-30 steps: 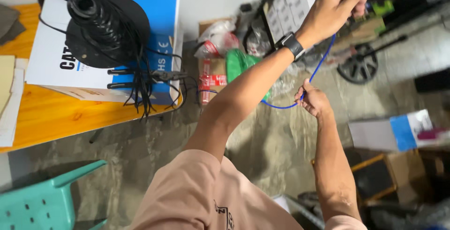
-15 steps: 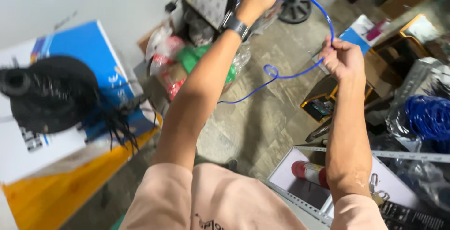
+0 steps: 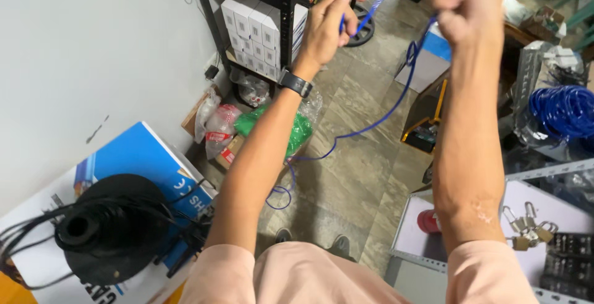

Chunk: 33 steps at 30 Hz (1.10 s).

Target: The person unplugs and gathers cables at a desk, then arranges product boxes on a storage shelf. They spray liquid on the desk and wipe it with a cloth, coil a blue cable, place a black rubber part on a box, and wipe the desk surface again with a notebook.

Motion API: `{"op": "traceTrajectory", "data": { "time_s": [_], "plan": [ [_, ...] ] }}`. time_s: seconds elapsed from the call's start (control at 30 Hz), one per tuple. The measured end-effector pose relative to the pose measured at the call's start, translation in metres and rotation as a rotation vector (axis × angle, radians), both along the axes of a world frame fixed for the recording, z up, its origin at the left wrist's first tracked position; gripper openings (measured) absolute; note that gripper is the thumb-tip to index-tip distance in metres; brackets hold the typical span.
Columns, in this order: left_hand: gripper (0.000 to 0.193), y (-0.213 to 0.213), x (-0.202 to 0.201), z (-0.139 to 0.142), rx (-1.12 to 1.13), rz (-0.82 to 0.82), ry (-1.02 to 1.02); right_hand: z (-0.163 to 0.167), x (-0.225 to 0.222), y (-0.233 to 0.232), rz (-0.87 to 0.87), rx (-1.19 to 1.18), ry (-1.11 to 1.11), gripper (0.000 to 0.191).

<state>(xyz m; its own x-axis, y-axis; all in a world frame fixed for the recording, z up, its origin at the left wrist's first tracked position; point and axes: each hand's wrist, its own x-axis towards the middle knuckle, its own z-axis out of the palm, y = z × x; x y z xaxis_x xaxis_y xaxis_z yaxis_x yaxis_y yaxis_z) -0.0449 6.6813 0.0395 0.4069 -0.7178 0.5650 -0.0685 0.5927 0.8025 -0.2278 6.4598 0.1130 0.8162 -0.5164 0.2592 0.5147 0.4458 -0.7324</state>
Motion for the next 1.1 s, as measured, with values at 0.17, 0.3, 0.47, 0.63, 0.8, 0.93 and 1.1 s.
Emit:
{"op": "traceTrajectory", "data": {
  "time_s": [0.17,0.3,0.47,0.63,0.8,0.93,1.1],
  "plan": [
    [0.062,-0.005,0.007,-0.011,0.196,-0.032,0.018,-0.007,0.037,0.087,-0.003,-0.339,0.23,0.022],
    [0.06,-0.018,0.018,-0.014,0.257,-0.049,0.043,-0.005,0.058,0.126,-0.219,-0.544,0.433,0.009],
    [0.072,-0.019,0.015,-0.011,0.33,0.053,-0.122,-0.012,0.079,0.117,-0.554,-0.78,0.368,0.023],
    [0.045,-0.018,0.005,-0.004,0.148,0.05,0.131,-0.075,0.071,0.131,-0.979,-0.949,0.381,0.039],
    [0.04,-0.022,0.012,0.0,0.065,-0.016,0.253,-0.153,0.044,0.172,-0.888,-1.076,0.642,0.04],
    [0.043,-0.02,0.016,-0.003,0.164,0.068,0.18,-0.164,0.028,0.174,-0.421,-0.619,0.621,0.014],
    [0.04,0.004,0.033,-0.014,0.215,-0.161,0.276,-0.158,-0.002,0.118,-0.36,-0.087,0.61,0.012]
  ]
}}
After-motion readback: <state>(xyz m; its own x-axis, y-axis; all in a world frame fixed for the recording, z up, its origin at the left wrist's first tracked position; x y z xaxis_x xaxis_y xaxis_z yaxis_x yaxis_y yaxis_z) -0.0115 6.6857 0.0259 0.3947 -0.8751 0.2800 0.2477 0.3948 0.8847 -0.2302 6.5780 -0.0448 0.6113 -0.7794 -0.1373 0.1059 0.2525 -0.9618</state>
